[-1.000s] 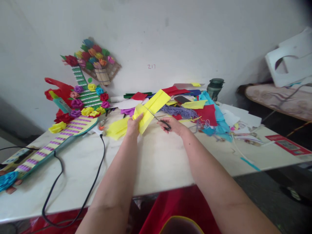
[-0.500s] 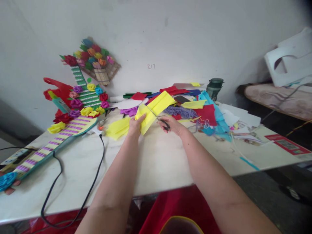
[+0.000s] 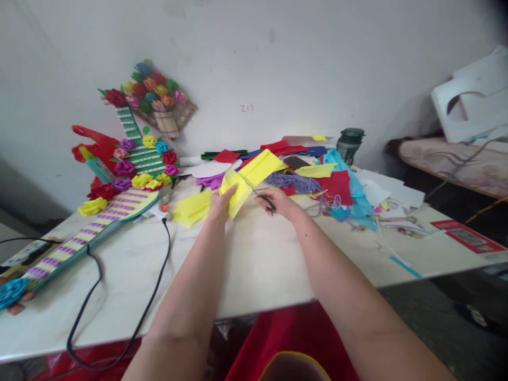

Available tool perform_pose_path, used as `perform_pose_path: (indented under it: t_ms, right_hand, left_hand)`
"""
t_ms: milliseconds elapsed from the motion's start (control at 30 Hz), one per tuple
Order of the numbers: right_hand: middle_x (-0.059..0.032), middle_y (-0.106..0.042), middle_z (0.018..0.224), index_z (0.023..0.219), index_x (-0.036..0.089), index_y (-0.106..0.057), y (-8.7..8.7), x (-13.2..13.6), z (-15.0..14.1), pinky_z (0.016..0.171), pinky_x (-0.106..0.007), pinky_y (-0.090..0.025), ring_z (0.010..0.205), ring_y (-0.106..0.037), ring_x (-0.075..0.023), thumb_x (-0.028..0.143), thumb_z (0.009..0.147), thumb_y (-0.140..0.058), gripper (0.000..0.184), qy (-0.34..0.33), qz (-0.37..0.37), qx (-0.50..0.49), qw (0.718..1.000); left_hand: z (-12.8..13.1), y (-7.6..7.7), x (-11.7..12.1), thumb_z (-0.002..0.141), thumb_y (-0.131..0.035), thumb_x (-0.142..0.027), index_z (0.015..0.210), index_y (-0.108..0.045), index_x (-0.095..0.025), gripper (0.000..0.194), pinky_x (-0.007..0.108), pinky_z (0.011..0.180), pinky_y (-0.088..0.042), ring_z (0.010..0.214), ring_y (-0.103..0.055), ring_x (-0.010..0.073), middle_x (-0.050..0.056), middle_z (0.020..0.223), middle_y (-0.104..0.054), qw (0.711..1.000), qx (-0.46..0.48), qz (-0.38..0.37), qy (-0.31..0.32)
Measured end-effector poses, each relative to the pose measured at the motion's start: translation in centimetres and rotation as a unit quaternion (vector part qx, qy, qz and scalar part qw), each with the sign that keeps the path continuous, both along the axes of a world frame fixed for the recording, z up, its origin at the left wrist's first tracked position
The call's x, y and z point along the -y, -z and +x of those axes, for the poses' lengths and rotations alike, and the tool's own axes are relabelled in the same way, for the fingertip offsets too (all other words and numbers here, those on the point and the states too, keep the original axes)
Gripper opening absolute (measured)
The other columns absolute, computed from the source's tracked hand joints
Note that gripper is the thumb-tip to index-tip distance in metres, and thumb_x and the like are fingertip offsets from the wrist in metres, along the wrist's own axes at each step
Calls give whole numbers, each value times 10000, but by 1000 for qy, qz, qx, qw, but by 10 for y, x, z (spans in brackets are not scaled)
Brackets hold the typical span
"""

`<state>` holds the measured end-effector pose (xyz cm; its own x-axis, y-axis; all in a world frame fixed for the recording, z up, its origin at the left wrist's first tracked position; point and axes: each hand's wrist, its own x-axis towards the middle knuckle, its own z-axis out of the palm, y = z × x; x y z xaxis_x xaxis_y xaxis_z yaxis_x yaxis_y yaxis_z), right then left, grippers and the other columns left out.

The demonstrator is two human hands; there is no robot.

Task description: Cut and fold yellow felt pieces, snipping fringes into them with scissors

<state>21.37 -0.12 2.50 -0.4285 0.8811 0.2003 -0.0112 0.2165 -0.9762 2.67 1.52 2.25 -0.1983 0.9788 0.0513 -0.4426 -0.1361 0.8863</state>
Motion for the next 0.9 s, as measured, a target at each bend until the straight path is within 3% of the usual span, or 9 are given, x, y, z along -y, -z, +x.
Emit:
perform_pose_path:
  t_ms: [233,400,600,900]
  right_hand:
    - [60,-515,508,863,148,-572,-6,7,1,323,-162,-313,363,-444,-54,409,717,-647,308,11,-36,-1,999]
    - [53,-524,500,814,153,-552,-6,5,1,306,-155,-270,360,-464,-57,422,722,-631,295,17,-28,15,999]
    - [68,-487,474,792,146,-570,-9,8,-1,322,-162,-312,359,-419,-49,422,685,-663,310,26,-37,-4,999]
    - [78,-494,489,919,128,-603,3,-2,-2,330,-176,-332,353,-406,-48,427,670,-692,399,31,-18,-31,999]
  left_hand:
    - [5,-1,4,546,-811,-200,829,-655,-102,338,286,582,-550,624,-666,198,96,780,-703,1000,0,-6,18]
    - [8,0,5,530,-815,-216,815,-664,-107,341,289,607,-545,642,-666,201,91,773,-702,999,-13,-7,33]
    - [8,0,4,528,-818,-228,811,-666,-111,342,282,606,-542,639,-660,191,84,772,-703,999,-16,-5,31]
    - [6,-3,6,534,-816,-210,812,-671,-101,332,279,624,-550,666,-667,195,93,795,-707,1000,-8,-3,30]
